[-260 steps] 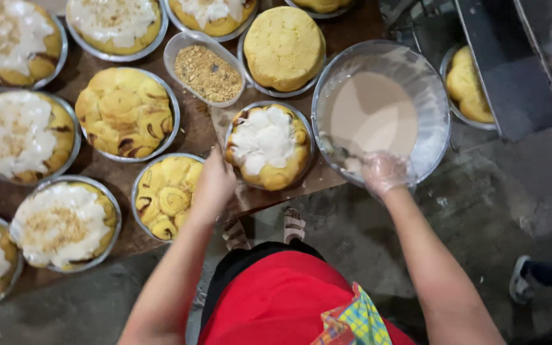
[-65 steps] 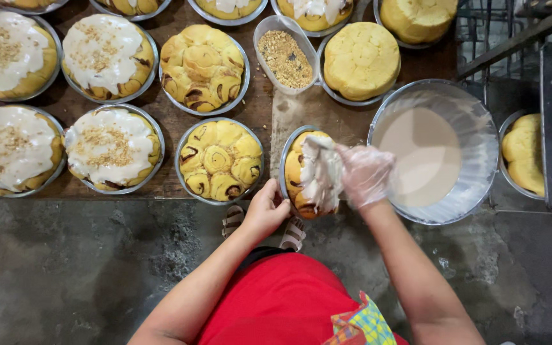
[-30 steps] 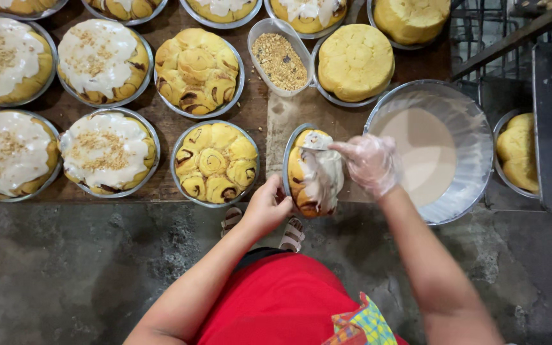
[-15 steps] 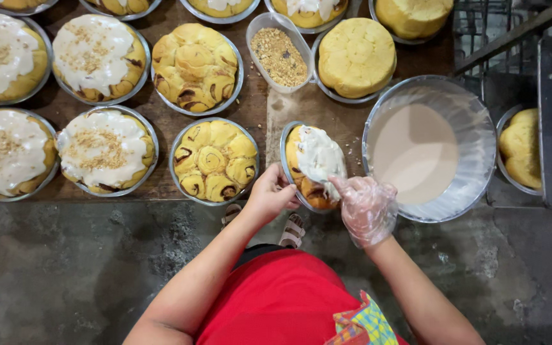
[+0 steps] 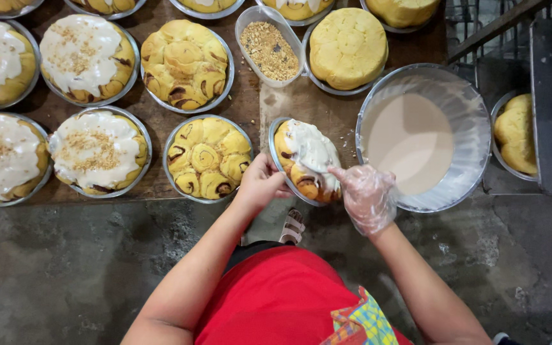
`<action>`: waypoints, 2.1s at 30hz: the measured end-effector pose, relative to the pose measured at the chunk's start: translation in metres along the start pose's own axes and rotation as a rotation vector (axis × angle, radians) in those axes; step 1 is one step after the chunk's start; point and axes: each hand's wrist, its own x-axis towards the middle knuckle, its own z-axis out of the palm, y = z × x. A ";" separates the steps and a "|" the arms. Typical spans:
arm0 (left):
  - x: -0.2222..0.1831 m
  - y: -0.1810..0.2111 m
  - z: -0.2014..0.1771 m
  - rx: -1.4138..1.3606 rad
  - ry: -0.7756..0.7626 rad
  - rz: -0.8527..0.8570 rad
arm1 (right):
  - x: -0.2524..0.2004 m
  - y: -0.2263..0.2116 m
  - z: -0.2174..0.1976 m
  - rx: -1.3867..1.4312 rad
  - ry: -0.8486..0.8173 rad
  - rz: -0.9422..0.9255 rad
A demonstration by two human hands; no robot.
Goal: The person spreads a white frosting onto several pastries in round tins using a spoon and sprinkles crushed nuts over them by hand before placing them on a metal rack.
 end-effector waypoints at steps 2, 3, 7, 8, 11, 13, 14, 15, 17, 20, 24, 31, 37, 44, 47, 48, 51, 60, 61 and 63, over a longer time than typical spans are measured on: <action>0.001 0.007 -0.001 -0.015 0.004 -0.012 | 0.001 -0.005 -0.012 0.009 -0.041 -0.001; 0.001 0.011 -0.002 -0.014 0.003 -0.019 | 0.001 -0.008 -0.016 0.016 -0.082 0.001; 0.003 0.023 -0.004 -0.099 0.016 -0.064 | -0.006 -0.016 -0.026 0.006 -0.022 -0.031; 0.005 0.025 -0.005 -0.099 0.015 -0.063 | -0.007 -0.017 -0.025 0.039 -0.015 -0.030; 0.005 0.028 -0.008 -0.138 0.013 -0.077 | -0.007 -0.014 -0.029 0.037 -0.072 -0.035; 0.004 0.030 -0.011 -0.078 -0.017 -0.060 | -0.002 -0.008 -0.036 0.003 -0.133 -0.043; 0.004 0.031 -0.011 -0.078 -0.017 -0.060 | 0.002 -0.003 -0.042 0.133 -0.116 0.028; 0.006 0.031 -0.011 -0.053 -0.027 -0.058 | 0.006 0.001 -0.046 0.262 -0.099 0.100; 0.004 0.027 -0.011 -0.029 -0.041 -0.065 | 0.017 -0.001 -0.042 0.210 -0.047 0.039; 0.010 0.021 -0.014 -0.027 -0.113 0.038 | 0.031 -0.003 -0.030 0.069 -0.004 -0.095; 0.015 0.030 -0.021 0.037 -0.065 0.032 | 0.013 -0.005 -0.023 -0.054 -0.022 -0.147; 0.023 0.032 -0.027 -0.028 0.021 -0.165 | -0.036 -0.028 -0.021 -0.070 0.055 0.015; 0.072 0.029 -0.062 0.358 -0.093 -0.269 | -0.056 0.040 -0.035 0.019 -0.006 0.507; 0.070 0.061 -0.033 1.062 0.115 0.055 | -0.053 0.121 -0.016 -0.369 -0.682 0.572; 0.036 0.068 -0.020 1.177 0.145 0.167 | -0.074 0.147 -0.001 -0.190 -0.801 0.612; 0.023 0.066 -0.019 1.227 0.177 0.259 | -0.078 0.160 0.002 -0.082 -0.823 0.640; -0.005 0.046 -0.028 1.303 0.161 0.151 | -0.098 0.182 0.001 0.500 -0.609 0.675; 0.034 -0.078 -0.046 0.266 0.129 -0.253 | -0.005 0.022 -0.003 0.473 -0.255 0.350; 0.036 -0.084 -0.051 0.263 0.132 -0.249 | 0.007 0.003 -0.005 0.268 -0.247 0.286; 0.036 -0.088 -0.056 -0.024 0.098 -0.313 | 0.022 -0.021 -0.008 0.064 -0.237 0.215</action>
